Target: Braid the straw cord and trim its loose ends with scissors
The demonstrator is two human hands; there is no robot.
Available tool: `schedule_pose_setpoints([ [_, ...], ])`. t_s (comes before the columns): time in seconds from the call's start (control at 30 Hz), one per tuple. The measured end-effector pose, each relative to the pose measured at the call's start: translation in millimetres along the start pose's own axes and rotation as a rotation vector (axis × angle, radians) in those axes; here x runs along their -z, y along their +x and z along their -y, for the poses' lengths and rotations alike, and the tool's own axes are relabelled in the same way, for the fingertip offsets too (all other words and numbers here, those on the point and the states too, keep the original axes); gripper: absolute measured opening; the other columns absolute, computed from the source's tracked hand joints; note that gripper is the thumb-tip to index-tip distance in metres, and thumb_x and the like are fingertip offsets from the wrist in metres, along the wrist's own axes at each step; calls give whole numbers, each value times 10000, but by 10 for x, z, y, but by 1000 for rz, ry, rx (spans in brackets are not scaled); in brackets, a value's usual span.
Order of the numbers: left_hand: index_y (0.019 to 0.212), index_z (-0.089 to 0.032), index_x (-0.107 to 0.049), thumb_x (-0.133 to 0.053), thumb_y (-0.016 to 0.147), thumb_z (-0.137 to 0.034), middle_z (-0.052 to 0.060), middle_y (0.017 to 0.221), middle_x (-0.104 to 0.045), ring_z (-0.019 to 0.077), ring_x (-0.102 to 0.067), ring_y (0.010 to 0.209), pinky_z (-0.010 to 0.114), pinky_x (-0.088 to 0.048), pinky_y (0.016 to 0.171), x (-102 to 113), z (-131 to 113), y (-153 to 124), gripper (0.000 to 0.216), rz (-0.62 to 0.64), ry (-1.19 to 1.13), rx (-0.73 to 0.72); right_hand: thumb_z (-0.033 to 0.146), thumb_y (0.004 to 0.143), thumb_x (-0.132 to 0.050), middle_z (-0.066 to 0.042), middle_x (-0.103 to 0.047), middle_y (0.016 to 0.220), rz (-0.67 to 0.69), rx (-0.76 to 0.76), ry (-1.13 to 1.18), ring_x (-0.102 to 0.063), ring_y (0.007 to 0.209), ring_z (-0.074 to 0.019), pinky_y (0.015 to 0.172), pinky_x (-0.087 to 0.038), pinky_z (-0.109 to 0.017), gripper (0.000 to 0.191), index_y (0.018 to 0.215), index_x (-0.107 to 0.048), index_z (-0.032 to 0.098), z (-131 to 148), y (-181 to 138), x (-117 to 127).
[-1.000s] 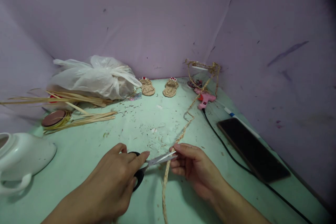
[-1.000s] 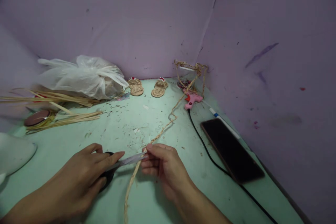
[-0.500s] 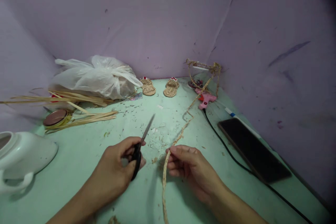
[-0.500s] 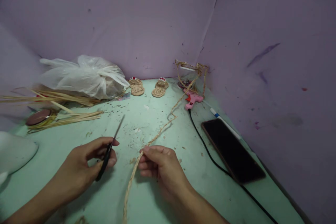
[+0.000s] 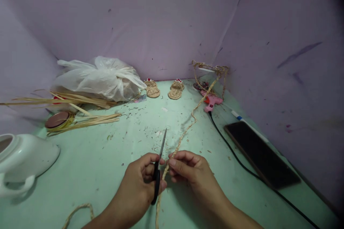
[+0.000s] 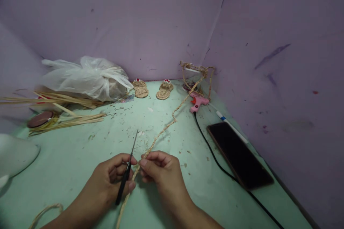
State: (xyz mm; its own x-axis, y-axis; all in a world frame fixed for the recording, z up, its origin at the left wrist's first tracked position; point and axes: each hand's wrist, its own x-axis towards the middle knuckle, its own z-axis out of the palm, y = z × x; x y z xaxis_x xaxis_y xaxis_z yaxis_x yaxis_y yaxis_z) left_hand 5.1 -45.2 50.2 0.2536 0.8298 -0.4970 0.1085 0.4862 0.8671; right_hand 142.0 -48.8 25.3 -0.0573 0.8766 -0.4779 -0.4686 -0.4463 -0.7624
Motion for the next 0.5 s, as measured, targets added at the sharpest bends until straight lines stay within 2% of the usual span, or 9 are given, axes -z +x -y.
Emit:
schedule_pose_setpoints([
  [0.23,804,-160,-492,-605,520,-149,-67,543,-502,63,-393,482,173,-297,460,7,57,28,306,53,25,8,283,541,-751,-45,-626,618,-26,14,86,-542,526,-116,500,-426,-242,229,638,-631,113,12,6,25],
  [0.5,787,-165,-498,-597,522,-169,-67,535,-465,67,-372,475,182,-283,458,13,68,30,283,74,35,9,257,543,-750,-36,-627,612,-27,44,83,-535,522,-112,516,-422,-250,216,649,-621,119,21,25,33],
])
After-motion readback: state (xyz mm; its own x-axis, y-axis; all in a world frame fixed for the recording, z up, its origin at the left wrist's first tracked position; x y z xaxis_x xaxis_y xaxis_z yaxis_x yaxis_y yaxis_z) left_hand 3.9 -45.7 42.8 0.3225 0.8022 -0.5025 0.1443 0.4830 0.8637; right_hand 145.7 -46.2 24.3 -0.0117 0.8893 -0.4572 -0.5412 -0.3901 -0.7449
